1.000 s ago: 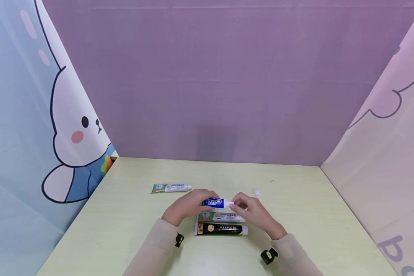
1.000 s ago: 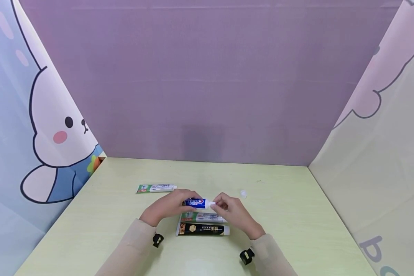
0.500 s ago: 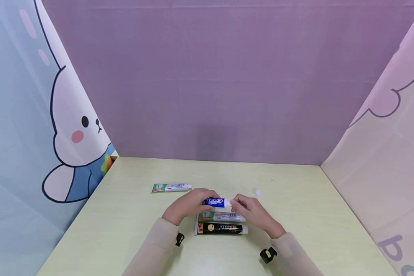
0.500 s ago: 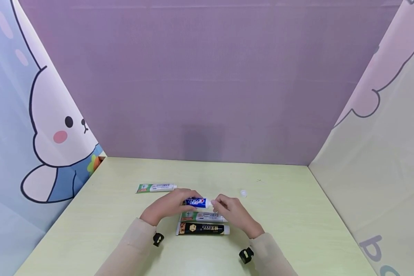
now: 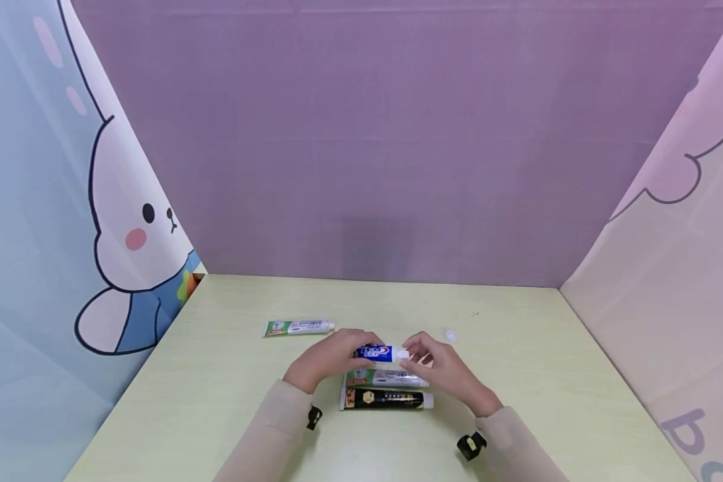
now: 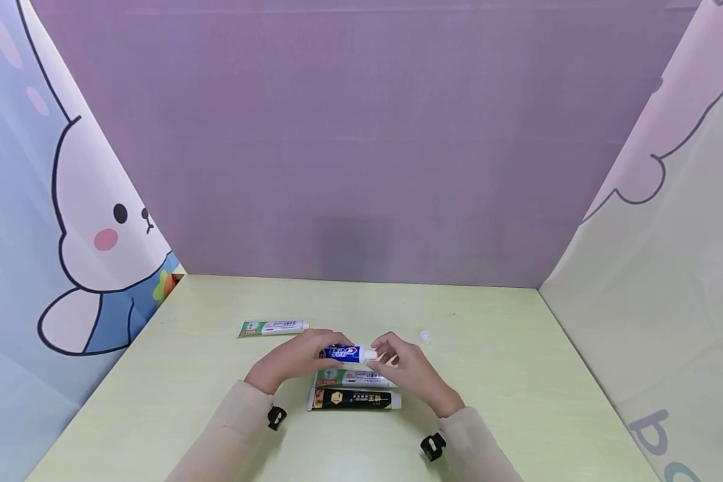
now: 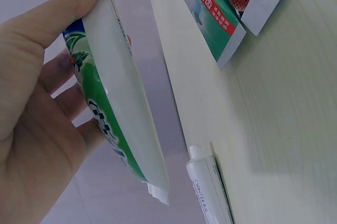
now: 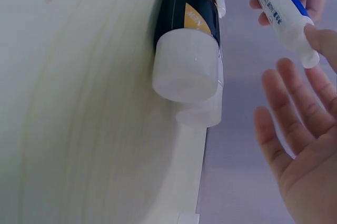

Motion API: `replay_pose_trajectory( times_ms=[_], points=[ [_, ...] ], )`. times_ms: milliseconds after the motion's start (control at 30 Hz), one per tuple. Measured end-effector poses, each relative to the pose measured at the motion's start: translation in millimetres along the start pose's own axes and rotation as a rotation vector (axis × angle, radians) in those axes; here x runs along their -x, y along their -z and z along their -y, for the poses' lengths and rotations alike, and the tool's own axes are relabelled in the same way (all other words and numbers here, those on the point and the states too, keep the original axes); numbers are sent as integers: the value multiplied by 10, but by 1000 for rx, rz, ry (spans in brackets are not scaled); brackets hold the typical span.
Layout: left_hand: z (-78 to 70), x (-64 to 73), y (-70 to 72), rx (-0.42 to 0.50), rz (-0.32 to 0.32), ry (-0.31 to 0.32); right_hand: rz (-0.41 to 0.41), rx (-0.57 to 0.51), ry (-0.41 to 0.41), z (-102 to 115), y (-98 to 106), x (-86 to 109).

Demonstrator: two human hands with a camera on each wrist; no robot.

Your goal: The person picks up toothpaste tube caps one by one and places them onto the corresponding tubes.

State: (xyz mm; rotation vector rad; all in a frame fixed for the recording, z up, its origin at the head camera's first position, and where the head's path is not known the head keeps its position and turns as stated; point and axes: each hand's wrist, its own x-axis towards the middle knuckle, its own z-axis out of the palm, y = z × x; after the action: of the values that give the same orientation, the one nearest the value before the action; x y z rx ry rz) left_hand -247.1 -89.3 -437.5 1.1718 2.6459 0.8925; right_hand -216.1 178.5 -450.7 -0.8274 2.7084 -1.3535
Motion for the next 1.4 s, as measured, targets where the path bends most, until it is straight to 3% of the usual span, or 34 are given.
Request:
replay_pose_trajectory(
  times_ms=[233, 500, 1133, 1400],
  points=[
    [-7, -4, 0, -5, 0, -2, -47, 23, 85, -10, -35, -11],
    [-23, -7, 3, 18, -4, -7, -52, 11, 123, -1, -51, -27],
    [-13, -7, -10, 4, -4, -10, 14, -12, -9, 55, -29, 4],
    [-33, -8, -7, 3, -4, -18, 41, -41, 5, -22, -35, 9]
  ],
)
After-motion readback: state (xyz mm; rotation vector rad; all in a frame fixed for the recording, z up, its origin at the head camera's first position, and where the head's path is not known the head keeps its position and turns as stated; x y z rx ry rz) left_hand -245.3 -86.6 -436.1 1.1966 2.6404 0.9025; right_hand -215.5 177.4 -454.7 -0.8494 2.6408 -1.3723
